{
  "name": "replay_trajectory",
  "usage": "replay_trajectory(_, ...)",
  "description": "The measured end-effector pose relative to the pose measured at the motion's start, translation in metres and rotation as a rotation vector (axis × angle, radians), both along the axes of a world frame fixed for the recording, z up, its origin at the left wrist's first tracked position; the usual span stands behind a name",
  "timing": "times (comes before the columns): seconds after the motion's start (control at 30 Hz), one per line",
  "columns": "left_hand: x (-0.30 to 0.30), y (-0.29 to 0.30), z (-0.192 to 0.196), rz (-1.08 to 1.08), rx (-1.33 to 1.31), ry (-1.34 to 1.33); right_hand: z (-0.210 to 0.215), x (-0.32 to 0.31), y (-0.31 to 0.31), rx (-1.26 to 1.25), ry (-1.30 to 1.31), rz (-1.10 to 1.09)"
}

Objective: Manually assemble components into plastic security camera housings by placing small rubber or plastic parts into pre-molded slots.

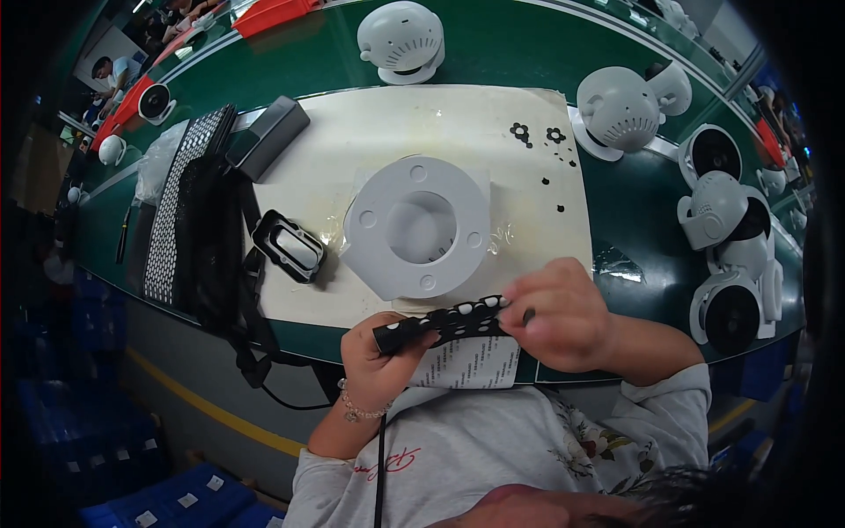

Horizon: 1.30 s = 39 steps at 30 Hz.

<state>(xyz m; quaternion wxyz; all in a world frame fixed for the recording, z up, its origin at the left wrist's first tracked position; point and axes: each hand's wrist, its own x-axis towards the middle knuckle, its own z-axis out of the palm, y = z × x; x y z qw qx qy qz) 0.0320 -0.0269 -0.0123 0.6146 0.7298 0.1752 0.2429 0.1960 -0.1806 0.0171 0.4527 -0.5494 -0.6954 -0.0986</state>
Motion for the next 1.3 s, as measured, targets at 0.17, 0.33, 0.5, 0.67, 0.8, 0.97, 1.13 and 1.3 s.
replay_trajectory(0.17, 0.0, 0.001, -0.003, -0.043, 0.045, -0.018, 0.009, -0.001, 0.006, -0.072, -0.001, 0.108)
replay_trajectory(0.33, -0.001, 0.004, 0.004, -0.046, 0.011, 0.02, 0.012, -0.004, 0.008, 0.006, 0.214, 0.228)
replay_trajectory(0.5, -0.003, 0.008, 0.004, -0.082, 0.498, -0.307, 0.04, 0.022, 0.054, 0.001, 0.485, 0.082)
replay_trajectory(0.67, 0.0, 0.015, -0.013, -0.065, 0.617, -0.296, 0.056, 0.034, 0.087, -0.12, 0.62, 0.048)
replay_trajectory(0.8, 0.0, 0.021, -0.017, -0.124, 0.663, -0.295, 0.066, 0.037, 0.086, -0.284, 0.672, 0.026)
replay_trajectory(0.97, 0.004, 0.02, -0.022, -0.074, 0.572, -0.333, 0.068, 0.036, 0.082, -0.269, 0.226, -0.065)
replay_trajectory(1.13, 0.002, 0.025, -0.02, -0.136, 0.642, -0.328, 0.084, 0.019, 0.075, -0.319, -0.26, -0.156)
replay_trajectory(1.3, 0.004, 0.021, -0.021, -0.107, 0.566, -0.332, 0.072, 0.01, 0.094, -0.303, 0.273, 0.03)
